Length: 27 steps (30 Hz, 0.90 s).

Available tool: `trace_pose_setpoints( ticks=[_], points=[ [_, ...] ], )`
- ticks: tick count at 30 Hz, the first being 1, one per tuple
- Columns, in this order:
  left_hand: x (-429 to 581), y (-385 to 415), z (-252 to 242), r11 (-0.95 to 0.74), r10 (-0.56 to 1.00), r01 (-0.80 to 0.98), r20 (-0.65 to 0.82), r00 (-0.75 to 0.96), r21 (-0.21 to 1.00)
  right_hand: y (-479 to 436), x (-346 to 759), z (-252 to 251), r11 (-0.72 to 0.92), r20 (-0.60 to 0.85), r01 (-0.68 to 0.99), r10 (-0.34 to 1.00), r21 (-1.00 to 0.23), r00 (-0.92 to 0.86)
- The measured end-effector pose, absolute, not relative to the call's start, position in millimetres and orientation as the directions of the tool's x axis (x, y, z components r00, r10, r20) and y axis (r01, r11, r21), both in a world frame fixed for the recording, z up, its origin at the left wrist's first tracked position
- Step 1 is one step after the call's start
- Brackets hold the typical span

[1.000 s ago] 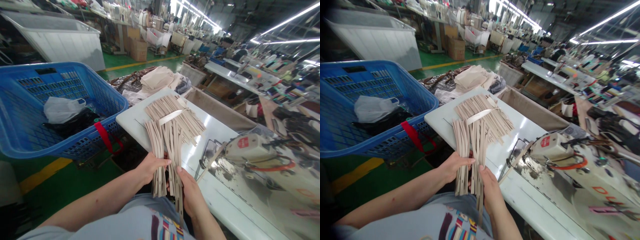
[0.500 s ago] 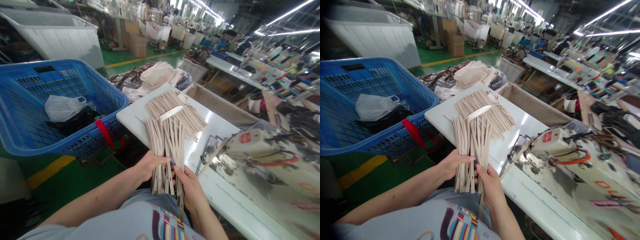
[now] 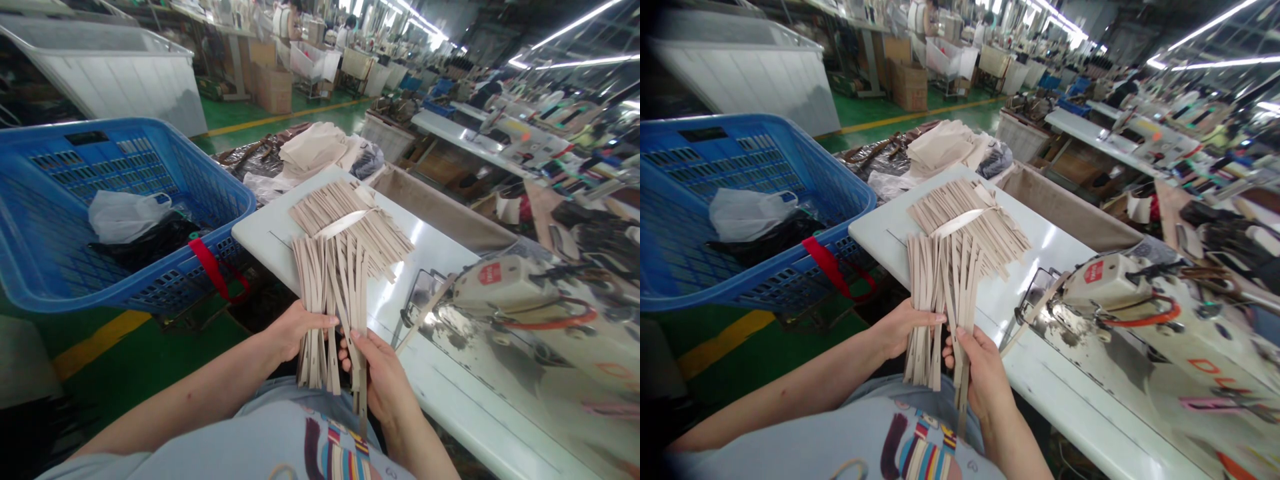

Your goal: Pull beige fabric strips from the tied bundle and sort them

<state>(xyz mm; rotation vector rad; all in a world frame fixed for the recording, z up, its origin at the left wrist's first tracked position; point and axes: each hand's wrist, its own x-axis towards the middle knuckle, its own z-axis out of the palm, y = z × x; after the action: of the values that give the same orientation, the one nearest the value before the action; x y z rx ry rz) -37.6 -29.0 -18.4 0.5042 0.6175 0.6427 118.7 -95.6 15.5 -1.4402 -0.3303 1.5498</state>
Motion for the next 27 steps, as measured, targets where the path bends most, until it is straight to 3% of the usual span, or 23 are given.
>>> trace_pose_setpoints(
  ticks=[5, 11, 27],
  points=[
    [-38, -29, -22, 0.679, 0.695, -0.422, -0.343, 0.632, 0.601, -98, 117, 20, -0.503, -0.621, -0.459, 0.770, -0.732, 0.147],
    [-36, -27, -24, 0.637, 0.762, -0.459, -0.417, 0.496, 0.619, -98, 120, 24, -0.514, -0.615, -0.431, 0.777, -0.742, 0.132],
    [-27, -29, -20, 0.639, 0.763, -0.455, -0.436, 0.477, 0.620, -102, 120, 7, -0.459, -0.498, -0.314, 0.866, -0.831, 0.051]
  ],
)
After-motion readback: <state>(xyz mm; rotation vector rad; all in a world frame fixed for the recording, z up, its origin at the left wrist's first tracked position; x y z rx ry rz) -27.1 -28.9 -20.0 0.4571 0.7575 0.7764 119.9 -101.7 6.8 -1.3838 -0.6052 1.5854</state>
